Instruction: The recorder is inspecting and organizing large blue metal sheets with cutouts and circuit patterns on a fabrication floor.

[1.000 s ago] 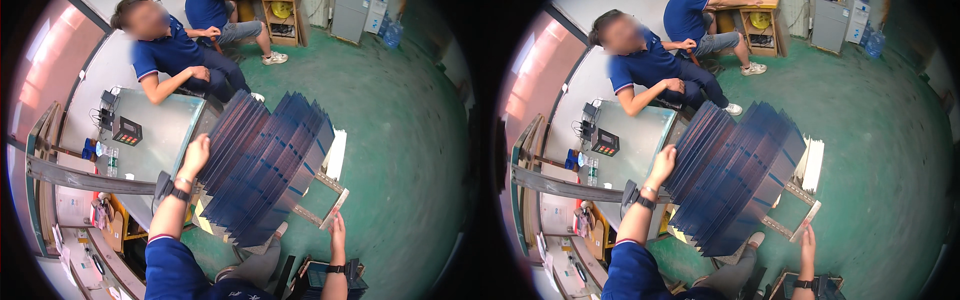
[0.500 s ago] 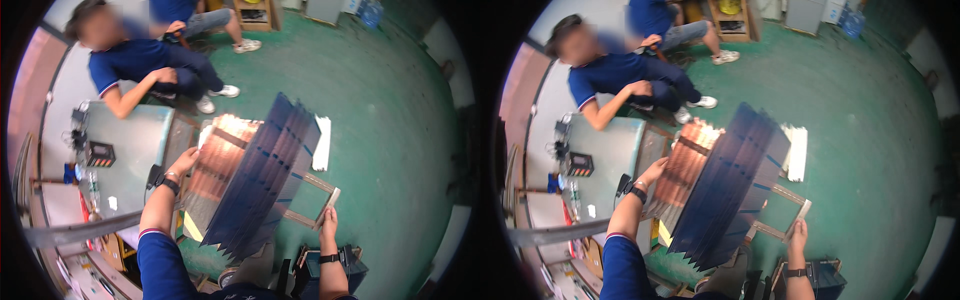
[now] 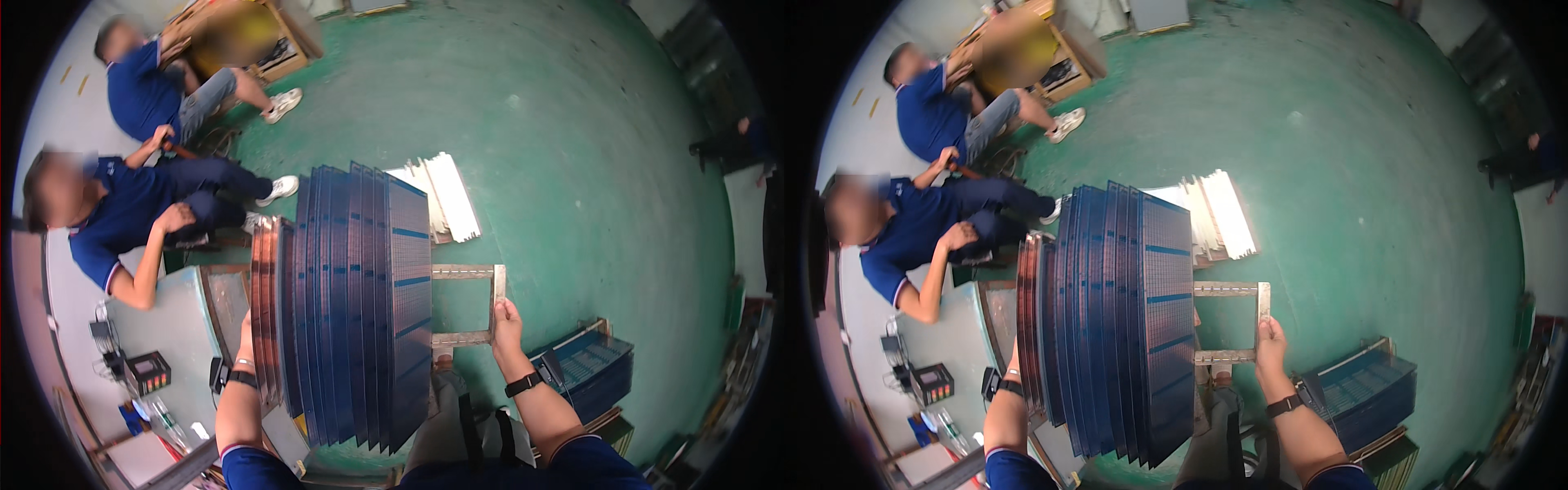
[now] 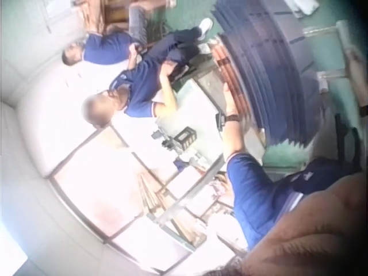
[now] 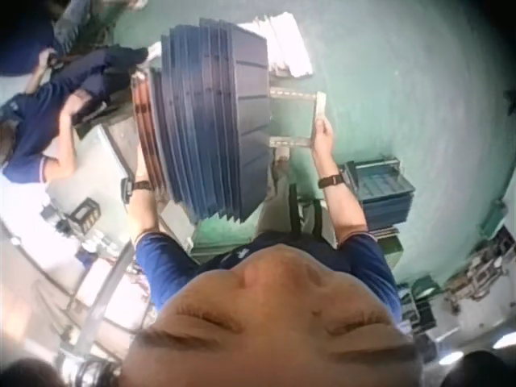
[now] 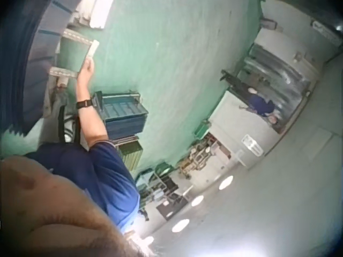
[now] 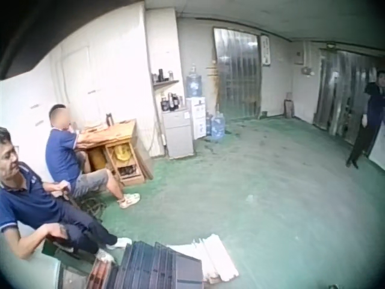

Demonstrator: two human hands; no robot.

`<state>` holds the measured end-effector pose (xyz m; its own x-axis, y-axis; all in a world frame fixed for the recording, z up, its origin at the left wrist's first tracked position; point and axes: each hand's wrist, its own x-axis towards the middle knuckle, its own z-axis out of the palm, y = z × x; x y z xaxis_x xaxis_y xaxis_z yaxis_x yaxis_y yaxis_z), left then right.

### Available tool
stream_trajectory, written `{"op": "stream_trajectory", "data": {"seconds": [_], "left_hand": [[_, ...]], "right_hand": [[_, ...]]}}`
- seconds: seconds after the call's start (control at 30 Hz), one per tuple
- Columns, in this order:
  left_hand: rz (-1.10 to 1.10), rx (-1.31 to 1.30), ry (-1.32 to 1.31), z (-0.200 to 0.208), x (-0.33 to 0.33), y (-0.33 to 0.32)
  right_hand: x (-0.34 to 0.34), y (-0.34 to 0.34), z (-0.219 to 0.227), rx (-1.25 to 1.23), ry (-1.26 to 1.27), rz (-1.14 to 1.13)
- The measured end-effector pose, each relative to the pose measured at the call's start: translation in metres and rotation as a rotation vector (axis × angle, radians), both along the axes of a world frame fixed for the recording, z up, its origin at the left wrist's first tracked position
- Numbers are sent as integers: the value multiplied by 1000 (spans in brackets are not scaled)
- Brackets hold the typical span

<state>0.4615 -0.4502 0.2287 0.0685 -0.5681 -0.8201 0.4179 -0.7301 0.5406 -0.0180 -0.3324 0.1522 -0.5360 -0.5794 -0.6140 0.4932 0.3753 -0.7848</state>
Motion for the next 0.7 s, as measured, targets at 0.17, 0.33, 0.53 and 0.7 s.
{"op": "stream_trajectory", "data": {"seconds": [0.17,0.33,0.53,0.7], "left_hand": [[-105,-18,-25,-6,15,14],[-288,-26,-116,14,-34,22],[-621,-70,-296,45,-128,40],[-924,-154,-316,37,-255,97]], "right_hand": [[-13,26,14,17,0,-87],[-59,79,27,8,57,-143],[-112,171,41,-27,91,-420],[-172,313,37,-112,91,-709]]}}
